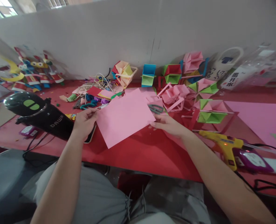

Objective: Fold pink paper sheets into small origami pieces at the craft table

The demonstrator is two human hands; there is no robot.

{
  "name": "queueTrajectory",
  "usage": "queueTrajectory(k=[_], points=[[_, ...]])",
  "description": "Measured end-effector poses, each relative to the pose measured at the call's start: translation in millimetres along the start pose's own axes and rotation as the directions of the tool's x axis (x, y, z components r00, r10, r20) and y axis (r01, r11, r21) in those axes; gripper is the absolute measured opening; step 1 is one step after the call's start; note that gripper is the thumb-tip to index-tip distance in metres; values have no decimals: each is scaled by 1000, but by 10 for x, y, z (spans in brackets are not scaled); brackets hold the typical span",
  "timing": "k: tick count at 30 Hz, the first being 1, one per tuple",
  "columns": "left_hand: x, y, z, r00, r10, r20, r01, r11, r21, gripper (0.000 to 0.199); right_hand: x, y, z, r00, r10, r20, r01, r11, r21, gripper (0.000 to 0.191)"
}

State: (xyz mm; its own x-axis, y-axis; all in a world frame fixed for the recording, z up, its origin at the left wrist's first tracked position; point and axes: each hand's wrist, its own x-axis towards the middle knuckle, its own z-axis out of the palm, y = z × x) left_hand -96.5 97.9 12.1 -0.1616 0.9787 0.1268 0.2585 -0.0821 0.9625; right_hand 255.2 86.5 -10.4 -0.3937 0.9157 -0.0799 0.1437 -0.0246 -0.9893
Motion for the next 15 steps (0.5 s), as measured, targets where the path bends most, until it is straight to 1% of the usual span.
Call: queueTrajectory(k=[2, 4, 6, 8, 9, 10, 11, 12, 13, 14, 15], points=[[-37, 23, 56, 998, -51, 30, 53, 994, -94, 36, 0, 0, 40, 999, 21, -49, -17, 997, 74, 38], [-80, 44, 125, 994, -72, 85, 84, 986, -143, 34, 4, -2, 75, 987, 42, -154, -17, 987, 161, 36], [-115, 47, 197, 978, -112, 178, 138, 980, -144, 32, 9, -3, 97, 969, 55, -240, 1, 973, 230, 35], [-140, 25, 269, 959, -135, 250, 161, 983, -85, 33, 10, -5, 106, 957, 55, -286, 26, 962, 271, 34], [-153, 7, 306, 962, -110, 251, 121, 992, -29, 34, 10, -8, 108, 953, 53, -297, 34, 959, 283, 34], [-171, -9, 346, 972, -49, 229, 39, 998, 46, 36, 8, -12, 111, 952, 53, -303, 39, 956, 290, 34], [-199, -19, 390, 980, 45, 194, -72, 988, 133, 37, 7, -18, 118, 951, 52, -306, 43, 954, 296, 34], [-239, -19, 439, 973, 153, 175, -190, 957, 218, 40, 4, -27, 129, 950, 46, -310, 53, 952, 302, 34], [-294, -7, 492, 952, 240, 192, -287, 917, 276, 44, 2, -37, 145, 948, 32, -317, 70, 950, 306, 35], [-363, 17, 549, 929, 294, 225, -352, 891, 288, 49, 1, -48, 167, 945, 15, -328, 92, 947, 307, 36], [-443, 50, 608, 910, 297, 289, -377, 882, 282, 57, 0, -59, 193, 940, -4, -340, 114, 946, 305, 36]])
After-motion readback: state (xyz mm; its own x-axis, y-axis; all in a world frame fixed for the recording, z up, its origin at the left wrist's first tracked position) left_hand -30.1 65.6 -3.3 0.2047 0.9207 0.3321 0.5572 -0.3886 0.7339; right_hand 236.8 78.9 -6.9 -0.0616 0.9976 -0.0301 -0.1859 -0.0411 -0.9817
